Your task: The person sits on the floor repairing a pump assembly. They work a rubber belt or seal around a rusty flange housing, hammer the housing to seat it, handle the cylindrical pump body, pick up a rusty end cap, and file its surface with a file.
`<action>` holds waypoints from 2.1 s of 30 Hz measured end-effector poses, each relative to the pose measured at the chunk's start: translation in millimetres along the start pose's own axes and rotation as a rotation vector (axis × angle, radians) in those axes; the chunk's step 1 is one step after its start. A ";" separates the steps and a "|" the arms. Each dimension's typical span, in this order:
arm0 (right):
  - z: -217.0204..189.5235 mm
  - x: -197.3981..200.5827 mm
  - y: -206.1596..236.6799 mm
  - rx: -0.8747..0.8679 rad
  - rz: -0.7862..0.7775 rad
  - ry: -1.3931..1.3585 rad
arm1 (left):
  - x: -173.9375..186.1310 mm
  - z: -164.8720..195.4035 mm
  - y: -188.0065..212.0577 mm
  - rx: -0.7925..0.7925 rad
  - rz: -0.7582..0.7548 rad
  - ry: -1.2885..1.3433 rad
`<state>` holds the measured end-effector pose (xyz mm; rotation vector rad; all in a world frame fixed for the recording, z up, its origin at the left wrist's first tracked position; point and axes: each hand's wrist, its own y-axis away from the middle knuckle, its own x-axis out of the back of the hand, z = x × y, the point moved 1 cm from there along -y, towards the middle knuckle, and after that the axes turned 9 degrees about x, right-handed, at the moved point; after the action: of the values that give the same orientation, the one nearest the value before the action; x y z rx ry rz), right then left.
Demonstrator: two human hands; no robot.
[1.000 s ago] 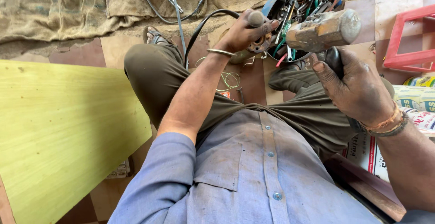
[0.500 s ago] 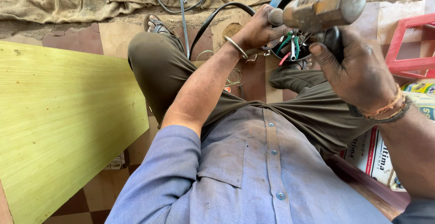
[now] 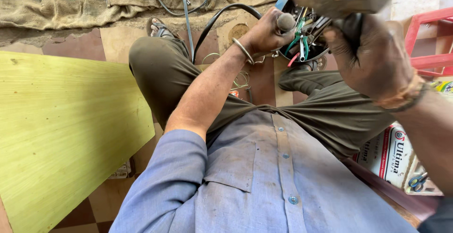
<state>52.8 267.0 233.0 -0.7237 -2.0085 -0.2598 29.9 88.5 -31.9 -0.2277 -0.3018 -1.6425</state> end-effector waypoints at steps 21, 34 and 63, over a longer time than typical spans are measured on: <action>4.8 -0.9 0.6 -0.014 -0.015 0.087 | 9.1 13.8 2.3 -0.269 0.221 -0.024; 5.7 25.9 32.6 -0.112 -0.002 -0.025 | 10.1 20.1 -7.8 -0.146 0.126 0.483; 38.9 22.1 -2.1 -0.036 -0.095 0.189 | -20.3 44.0 -59.7 -0.434 -0.056 0.271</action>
<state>15.4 291.5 231.5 -0.6036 -1.8641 -0.4067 -29.0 126.7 -0.5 -0.3201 0.2602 -1.7577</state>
